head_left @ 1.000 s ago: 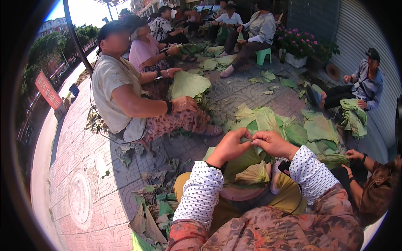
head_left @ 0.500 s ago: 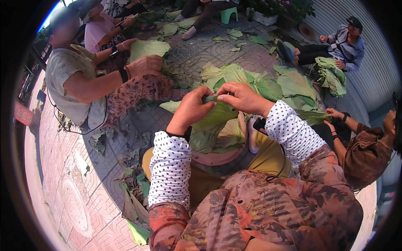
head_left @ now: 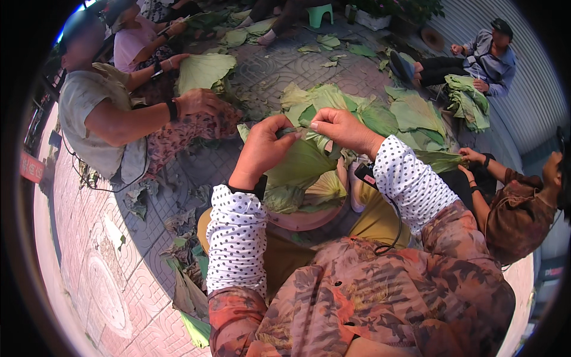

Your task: The person folds and rolls large green leaves by hand while sitting on the ground. They take individual leaves, fold the edges inward to create a pouch or cone shape, and stack them.

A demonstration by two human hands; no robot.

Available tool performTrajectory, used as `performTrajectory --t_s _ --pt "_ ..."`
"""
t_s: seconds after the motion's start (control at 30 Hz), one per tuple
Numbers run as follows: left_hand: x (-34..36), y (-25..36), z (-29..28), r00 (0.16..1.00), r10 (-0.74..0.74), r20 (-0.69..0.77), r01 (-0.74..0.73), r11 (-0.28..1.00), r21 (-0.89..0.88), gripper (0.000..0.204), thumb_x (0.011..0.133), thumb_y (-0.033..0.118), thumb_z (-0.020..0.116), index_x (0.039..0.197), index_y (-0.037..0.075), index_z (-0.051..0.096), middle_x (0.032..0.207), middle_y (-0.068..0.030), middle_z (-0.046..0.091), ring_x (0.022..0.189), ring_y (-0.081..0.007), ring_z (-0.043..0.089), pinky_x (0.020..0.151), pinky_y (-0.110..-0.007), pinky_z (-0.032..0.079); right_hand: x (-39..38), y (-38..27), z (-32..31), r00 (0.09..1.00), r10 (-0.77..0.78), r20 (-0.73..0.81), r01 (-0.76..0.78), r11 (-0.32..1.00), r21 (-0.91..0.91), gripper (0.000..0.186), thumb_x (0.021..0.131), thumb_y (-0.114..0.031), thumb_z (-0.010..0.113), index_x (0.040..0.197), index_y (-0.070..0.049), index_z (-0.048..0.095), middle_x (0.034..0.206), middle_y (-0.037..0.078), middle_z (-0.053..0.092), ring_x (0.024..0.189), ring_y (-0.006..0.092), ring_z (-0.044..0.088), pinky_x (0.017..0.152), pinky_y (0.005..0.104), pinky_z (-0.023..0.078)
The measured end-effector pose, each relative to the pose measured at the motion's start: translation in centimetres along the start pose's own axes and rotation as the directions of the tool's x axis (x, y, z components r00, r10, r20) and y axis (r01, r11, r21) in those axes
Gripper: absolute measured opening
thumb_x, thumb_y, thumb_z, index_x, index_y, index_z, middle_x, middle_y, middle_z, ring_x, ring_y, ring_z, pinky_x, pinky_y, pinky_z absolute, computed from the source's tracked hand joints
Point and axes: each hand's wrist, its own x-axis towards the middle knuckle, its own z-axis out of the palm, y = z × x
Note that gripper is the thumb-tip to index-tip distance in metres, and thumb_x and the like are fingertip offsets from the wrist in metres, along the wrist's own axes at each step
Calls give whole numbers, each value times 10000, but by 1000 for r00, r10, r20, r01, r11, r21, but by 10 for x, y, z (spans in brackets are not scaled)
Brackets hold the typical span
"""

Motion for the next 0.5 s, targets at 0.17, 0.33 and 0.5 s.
performTrajectory --t_s 0.17,0.33,0.5 --pt "2 -5 -4 999 -34 -27 34 999 -24 177 892 123 746 954 15 619 786 33 570 726 -46 474 632 -231 418 2 42 -18 987 -106 -120 111 993 39 199 967 -241 648 985 -45 672 815 -46 578 737 50 490 665 247 434" --pt "1 -15 -9 999 -38 -38 34 996 -85 148 916 126 725 954 32 617 796 59 543 732 -35 466 635 -221 412 -1 83 -52 966 11 -260 -12 1000 -4 204 954 -245 666 983 -43 674 808 -37 581 728 61 489 657 254 433" --pt "-1 -9 -12 987 -145 -68 138 985 -104 139 927 136 717 946 37 623 787 62 547 728 -28 473 635 -208 408 -14 131 -101 907 0 -420 -79 982 -169 231 927 -248 693 981 -23 675 803 6 618 737 109 533 690 300 473"
